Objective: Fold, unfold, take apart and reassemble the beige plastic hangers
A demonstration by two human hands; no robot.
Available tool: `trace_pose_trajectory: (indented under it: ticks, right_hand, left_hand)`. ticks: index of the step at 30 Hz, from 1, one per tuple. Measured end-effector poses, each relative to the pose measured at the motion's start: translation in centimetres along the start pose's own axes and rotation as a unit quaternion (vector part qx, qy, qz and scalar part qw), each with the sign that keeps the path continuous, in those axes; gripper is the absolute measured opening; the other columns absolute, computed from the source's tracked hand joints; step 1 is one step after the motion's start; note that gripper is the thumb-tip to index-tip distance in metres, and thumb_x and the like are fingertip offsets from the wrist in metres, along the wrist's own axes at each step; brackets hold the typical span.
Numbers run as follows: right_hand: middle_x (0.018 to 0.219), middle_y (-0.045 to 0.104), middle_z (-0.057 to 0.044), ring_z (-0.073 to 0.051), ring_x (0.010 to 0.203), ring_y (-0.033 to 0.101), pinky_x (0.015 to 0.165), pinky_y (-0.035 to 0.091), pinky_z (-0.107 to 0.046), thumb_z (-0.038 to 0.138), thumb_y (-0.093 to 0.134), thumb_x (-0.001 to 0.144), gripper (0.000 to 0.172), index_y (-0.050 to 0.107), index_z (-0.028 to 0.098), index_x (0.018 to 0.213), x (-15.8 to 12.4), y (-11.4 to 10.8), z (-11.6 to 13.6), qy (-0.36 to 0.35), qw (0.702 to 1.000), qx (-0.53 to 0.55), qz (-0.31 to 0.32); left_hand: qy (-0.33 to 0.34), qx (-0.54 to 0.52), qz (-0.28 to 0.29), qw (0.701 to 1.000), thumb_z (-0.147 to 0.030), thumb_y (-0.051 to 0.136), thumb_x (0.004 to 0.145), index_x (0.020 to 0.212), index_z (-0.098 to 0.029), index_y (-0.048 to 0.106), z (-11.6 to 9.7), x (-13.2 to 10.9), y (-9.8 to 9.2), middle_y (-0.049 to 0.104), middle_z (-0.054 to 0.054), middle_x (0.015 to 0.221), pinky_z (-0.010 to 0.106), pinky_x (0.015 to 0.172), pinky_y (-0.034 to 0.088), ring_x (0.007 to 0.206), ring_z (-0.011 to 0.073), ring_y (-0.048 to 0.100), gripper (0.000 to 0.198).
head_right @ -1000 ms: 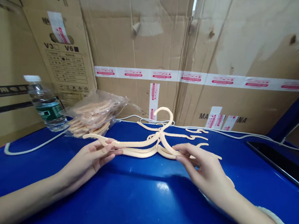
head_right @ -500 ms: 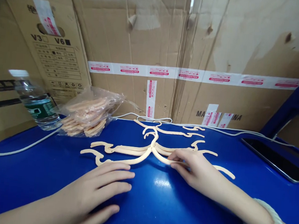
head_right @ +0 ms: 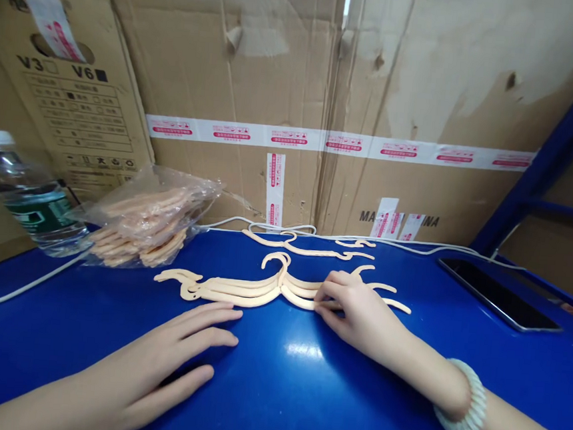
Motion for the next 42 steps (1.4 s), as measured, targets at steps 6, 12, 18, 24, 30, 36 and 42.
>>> trace_pose_trajectory:
  ticks: [6,12,18,24,30,36,42]
  right_hand:
    - [0.089,0.063,-0.008,-0.02,0.08,0.06,0.072,0.047,-0.032,0.015,0.052,0.088,0.012,0.063,0.017,0.084,0.17,0.08,-0.22,0.004,1.0,0.001,-0.02]
    - [0.091,0.063,-0.008,-0.021,0.081,0.06,0.071,0.048,-0.034,0.013,0.052,0.087,0.011,0.063,0.017,0.086,0.03,0.14,-0.15,0.004,0.999,-0.014,-0.035]
    - [0.089,0.063,-0.008,-0.02,0.078,0.06,0.07,0.049,-0.033,0.01,0.054,0.085,0.012,0.064,0.017,0.086,0.07,0.07,-0.02,0.007,0.999,-0.016,-0.032]
    - [0.088,0.062,-0.007,-0.021,0.079,0.06,0.071,0.048,-0.032,0.008,0.056,0.084,0.012,0.064,0.018,0.084,0.05,0.07,-0.07,0.009,0.999,-0.022,-0.032]
    - [0.088,0.062,-0.007,-0.021,0.079,0.059,0.071,0.048,-0.033,0.01,0.054,0.085,0.013,0.064,0.017,0.085,-0.04,0.1,-0.07,0.006,0.999,-0.025,-0.035]
    - [0.094,0.064,-0.008,-0.022,0.084,0.061,0.072,0.049,-0.034,0.013,0.057,0.084,0.014,0.062,0.019,0.096,-0.09,0.17,0.02,0.005,0.999,-0.033,-0.043]
    - [0.096,0.064,-0.009,-0.024,0.087,0.06,0.073,0.049,-0.036,0.012,0.056,0.084,0.019,0.062,0.019,0.102,-0.19,0.03,0.56,-0.006,0.998,-0.03,-0.046]
  left_hand:
    - [0.083,-0.029,-0.067,0.994,0.001,0.032,0.09,0.115,-0.025,0.053,-0.26,0.45,-0.69,0.06,0.006,0.114,0.03,0.093,0.047,0.108,0.0168,0.056,0.042]
    - [0.082,-0.045,-0.088,0.992,0.005,0.031,0.082,0.117,-0.025,0.052,-0.18,0.53,-0.87,0.058,0.007,0.114,0.031,0.091,0.047,0.106,0.0185,0.057,0.051]
    - [0.071,-0.042,-0.096,0.992,0.005,0.032,0.081,0.112,-0.025,0.054,0.22,0.57,-0.93,0.058,0.007,0.112,0.029,0.088,0.049,0.104,0.0178,0.058,0.048]
    - [0.066,-0.038,-0.104,0.992,0.001,0.033,0.088,0.109,-0.025,0.056,0.44,0.54,-0.71,0.057,0.007,0.112,0.027,0.086,0.049,0.101,0.0166,0.059,0.04]
    - [0.079,-0.035,-0.1,0.991,0.002,0.033,0.088,0.109,-0.025,0.055,0.28,0.54,-0.73,0.056,0.007,0.112,0.028,0.089,0.047,0.104,0.0169,0.057,0.04]
    - [0.088,-0.039,-0.092,0.991,0.006,0.032,0.08,0.11,-0.026,0.055,0.09,0.47,-0.76,0.059,0.006,0.113,0.03,0.09,0.047,0.105,0.0174,0.057,0.049]
    - [0.08,-0.026,-0.074,0.994,0.006,0.033,0.076,0.098,-0.023,0.059,0.09,0.48,-0.59,0.062,0.006,0.109,0.031,0.086,0.049,0.099,0.0185,0.058,0.045]
Point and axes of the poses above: each hand's wrist, its own x-axis towards the middle knuckle, its own y-axis out of the palm, z = x × y, the point moved 5 cm from there along x, towards the middle knuckle
